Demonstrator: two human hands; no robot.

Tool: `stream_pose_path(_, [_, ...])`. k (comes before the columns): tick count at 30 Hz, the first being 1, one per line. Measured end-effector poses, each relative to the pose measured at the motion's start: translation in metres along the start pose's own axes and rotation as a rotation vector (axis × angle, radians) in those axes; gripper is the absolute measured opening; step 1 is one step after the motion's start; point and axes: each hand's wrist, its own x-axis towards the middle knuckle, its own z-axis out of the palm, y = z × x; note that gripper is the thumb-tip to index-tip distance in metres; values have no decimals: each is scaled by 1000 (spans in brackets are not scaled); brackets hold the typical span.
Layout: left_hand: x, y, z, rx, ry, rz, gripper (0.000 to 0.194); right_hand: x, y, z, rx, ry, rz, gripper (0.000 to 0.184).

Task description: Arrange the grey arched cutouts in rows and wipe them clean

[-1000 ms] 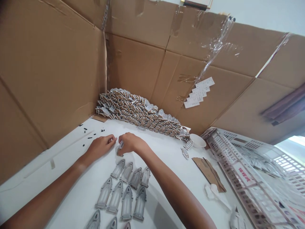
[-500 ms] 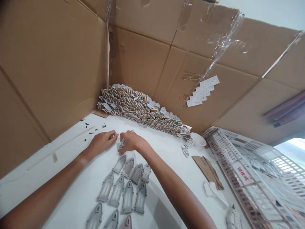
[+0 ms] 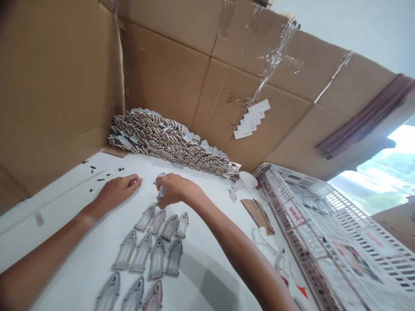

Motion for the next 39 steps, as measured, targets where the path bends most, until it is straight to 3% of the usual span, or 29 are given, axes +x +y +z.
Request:
stream_pose_path(2, [-1, 4, -3, 11, -15, -21, 38, -27, 8, 2, 19, -78, 38, 59])
stream_pose_path(5, [-2, 8, -5, 3, -35, -50, 38, -61, 18, 15, 36, -97, 73, 58])
stream_pose_path(9, [-1, 7, -3, -11, -30, -68, 39, -81, 23, 38, 68, -78, 121, 57])
stream_pose_path(14, [-2, 7, -3, -13, -30, -63, 40, -84, 25, 55, 105, -32, 145, 58])
stream_pose_path(27, [0, 4, -1, 3, -18, -50, 40, -86, 25, 74, 123, 5, 152, 59])
stream_pose_path(35, [-1, 1, -1, -12, -10, -37, 43, -89, 32, 71, 154, 22, 40, 60])
stream_pose_path(39, [0, -5, -1, -20, -22, -16, 43, -93, 48, 57, 214, 98, 20, 68])
